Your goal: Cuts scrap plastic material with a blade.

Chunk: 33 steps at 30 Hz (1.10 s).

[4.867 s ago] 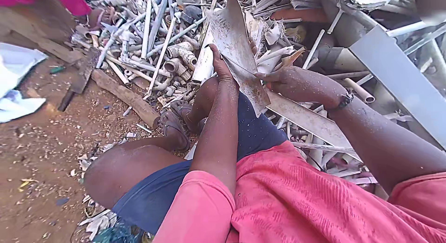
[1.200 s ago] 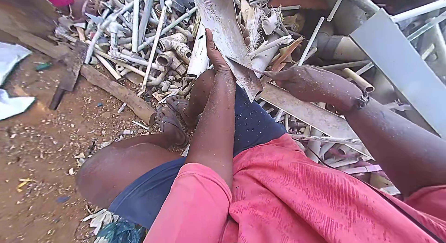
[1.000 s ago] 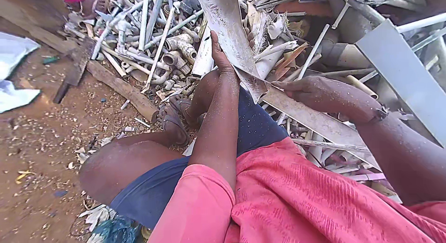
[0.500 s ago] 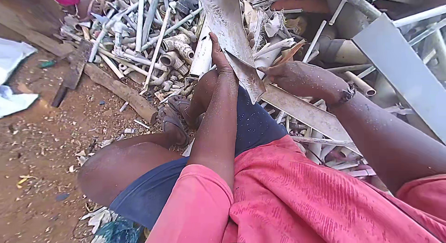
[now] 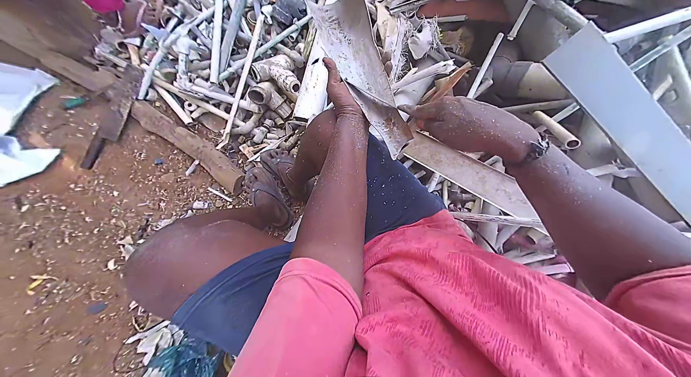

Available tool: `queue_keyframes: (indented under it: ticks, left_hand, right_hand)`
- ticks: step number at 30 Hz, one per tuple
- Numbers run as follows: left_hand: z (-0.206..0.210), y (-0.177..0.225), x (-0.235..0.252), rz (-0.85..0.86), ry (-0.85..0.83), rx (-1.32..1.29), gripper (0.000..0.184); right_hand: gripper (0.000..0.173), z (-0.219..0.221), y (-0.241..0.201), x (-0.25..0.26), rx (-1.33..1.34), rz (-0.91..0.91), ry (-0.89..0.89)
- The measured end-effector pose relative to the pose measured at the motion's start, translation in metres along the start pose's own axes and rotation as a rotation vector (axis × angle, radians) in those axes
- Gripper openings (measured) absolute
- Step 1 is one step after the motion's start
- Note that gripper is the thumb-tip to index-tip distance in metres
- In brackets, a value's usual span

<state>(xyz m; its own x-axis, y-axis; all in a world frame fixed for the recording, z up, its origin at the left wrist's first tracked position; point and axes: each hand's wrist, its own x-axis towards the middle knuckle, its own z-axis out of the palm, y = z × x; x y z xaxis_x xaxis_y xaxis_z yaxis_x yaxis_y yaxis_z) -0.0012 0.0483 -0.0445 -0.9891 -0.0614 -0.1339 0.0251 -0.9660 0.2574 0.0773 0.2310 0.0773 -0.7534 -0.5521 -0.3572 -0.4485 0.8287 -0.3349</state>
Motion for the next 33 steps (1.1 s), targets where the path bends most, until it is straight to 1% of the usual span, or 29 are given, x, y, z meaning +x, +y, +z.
queue_keyframes:
  ticks: [2,4,6,7,9,11,13,15,16,18,22,24,25,28,29,31,33]
  left_hand:
    - [0.001,0.005,0.001,0.016,0.009,-0.006,0.094]
    - [0.007,0.008,-0.003,0.047,0.032,0.029,0.086]
    - [0.000,0.001,0.001,-0.007,-0.042,0.053,0.092]
    - [-0.003,-0.002,0.004,-0.022,-0.076,0.072,0.092]
    - [-0.003,-0.002,0.003,0.003,-0.045,0.112,0.084]
    - [-0.002,0.003,0.003,0.050,0.042,0.106,0.077]
    - [-0.002,0.010,0.010,0.100,0.100,0.097,0.079]
    - [-0.004,0.011,0.019,0.135,0.126,0.080,0.086]
    - [-0.003,0.011,0.018,0.143,0.140,0.083,0.084]
    - [0.000,0.006,0.014,0.129,0.156,0.114,0.081]
    - [0.006,-0.003,0.004,0.080,0.178,0.170,0.082]
    - [0.003,0.001,0.005,0.094,0.200,0.145,0.081]
    - [0.003,0.004,0.007,0.111,0.222,0.130,0.082]
    - [0.002,0.012,0.012,0.155,0.242,0.142,0.083]
    - [0.001,0.009,0.012,0.146,0.229,0.162,0.085]
    - [0.002,0.000,0.009,0.103,0.199,0.194,0.084]
    - [0.006,-0.004,0.003,0.087,0.224,0.223,0.081]
  right_hand:
    - [0.045,-0.004,0.002,-0.009,-0.008,0.013,-0.035]
    - [0.045,-0.005,0.001,-0.007,-0.016,0.031,-0.031]
    - [0.040,-0.001,-0.002,0.003,-0.040,0.039,0.023]
    - [0.039,0.000,-0.003,0.010,-0.047,0.030,0.039]
    - [0.038,0.003,-0.003,0.015,-0.067,0.024,0.037]
    - [0.038,0.005,-0.003,-0.001,-0.097,0.032,0.005]
    - [0.039,0.005,-0.002,-0.034,-0.126,0.064,0.002]
    - [0.028,0.013,0.005,-0.065,-0.143,0.076,0.056]
    - [0.031,0.015,0.006,-0.072,-0.161,0.099,0.048]
    - [0.037,0.022,0.007,-0.065,-0.183,0.149,0.031]
    - [0.045,0.022,0.010,-0.014,-0.175,0.145,0.020]
    - [0.039,0.019,0.006,-0.017,-0.179,0.120,-0.009]
    - [0.041,0.014,0.004,-0.027,-0.172,0.113,-0.032]
    - [0.040,0.010,0.009,-0.046,-0.189,0.098,-0.021]
    - [0.042,0.013,0.011,-0.042,-0.195,0.109,-0.037]
    - [0.041,0.020,0.017,-0.021,-0.205,0.127,-0.002]
    - [0.044,0.022,0.017,-0.001,-0.208,0.141,0.010]
